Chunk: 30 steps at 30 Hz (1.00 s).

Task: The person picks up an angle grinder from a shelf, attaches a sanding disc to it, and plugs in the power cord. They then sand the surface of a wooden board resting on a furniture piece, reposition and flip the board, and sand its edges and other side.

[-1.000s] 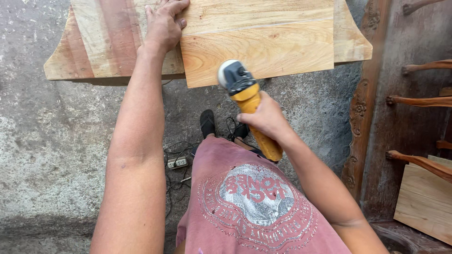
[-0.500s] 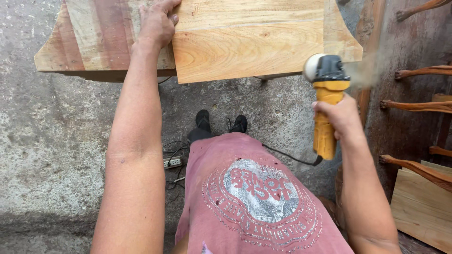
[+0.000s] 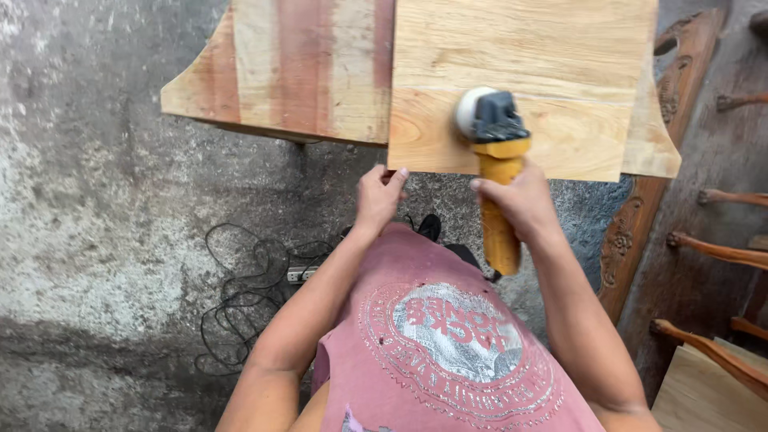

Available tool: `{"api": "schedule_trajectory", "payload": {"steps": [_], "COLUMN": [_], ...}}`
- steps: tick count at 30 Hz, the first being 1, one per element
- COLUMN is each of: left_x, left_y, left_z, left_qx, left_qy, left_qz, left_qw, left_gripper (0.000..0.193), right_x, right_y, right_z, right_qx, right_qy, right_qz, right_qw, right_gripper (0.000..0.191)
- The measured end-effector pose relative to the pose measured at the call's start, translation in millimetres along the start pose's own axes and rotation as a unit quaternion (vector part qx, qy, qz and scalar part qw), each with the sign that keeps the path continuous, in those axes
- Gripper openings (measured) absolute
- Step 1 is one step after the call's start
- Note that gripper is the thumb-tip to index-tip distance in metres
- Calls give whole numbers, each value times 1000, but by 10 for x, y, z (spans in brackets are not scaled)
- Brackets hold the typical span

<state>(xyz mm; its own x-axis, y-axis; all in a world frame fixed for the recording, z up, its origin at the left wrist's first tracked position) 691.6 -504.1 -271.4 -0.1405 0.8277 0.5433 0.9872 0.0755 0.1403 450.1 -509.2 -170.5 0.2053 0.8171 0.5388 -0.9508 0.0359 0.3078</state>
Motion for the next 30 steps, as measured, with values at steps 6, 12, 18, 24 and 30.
{"api": "schedule_trajectory", "payload": {"steps": [6, 12, 18, 24, 30], "left_x": [-259, -296, -262, -369, -393], "left_y": [48, 60, 73, 82, 68], "left_z": [50, 56, 33, 54, 33], "left_qx": [203, 141, 146, 175, 176], "left_qy": [16, 22, -3, 2, 33], "left_qz": [42, 32, 11, 15, 32], "left_qw": [978, 989, 989, 984, 983], "left_gripper": [16, 15, 15, 16, 15], "right_x": [-250, -305, -321, -260, -327], "right_y": [-855, -693, 47, 300, -589], "right_z": [455, 383, 173, 159, 469], "right_qx": [82, 117, 44, 2, 64], "right_qy": [62, 11, -28, -50, 15], "right_qz": [65, 61, -5, -64, 56], "right_qw": [993, 991, 999, 997, 996], "right_gripper": [56, 57, 45, 41, 56]}}
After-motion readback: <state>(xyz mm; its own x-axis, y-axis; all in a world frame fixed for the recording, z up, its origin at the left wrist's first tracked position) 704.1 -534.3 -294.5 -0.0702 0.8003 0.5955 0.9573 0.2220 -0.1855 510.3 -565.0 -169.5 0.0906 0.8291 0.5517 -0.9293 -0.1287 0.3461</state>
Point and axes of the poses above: each hand's wrist, its own x-axis away from the middle knuckle, its own y-axis out of the back of the hand, z = x × y, the point moved 5 cm from there along -x, towards the middle knuckle, and after that the axes turned 5 degrees about -z, right-handed, at the moved point
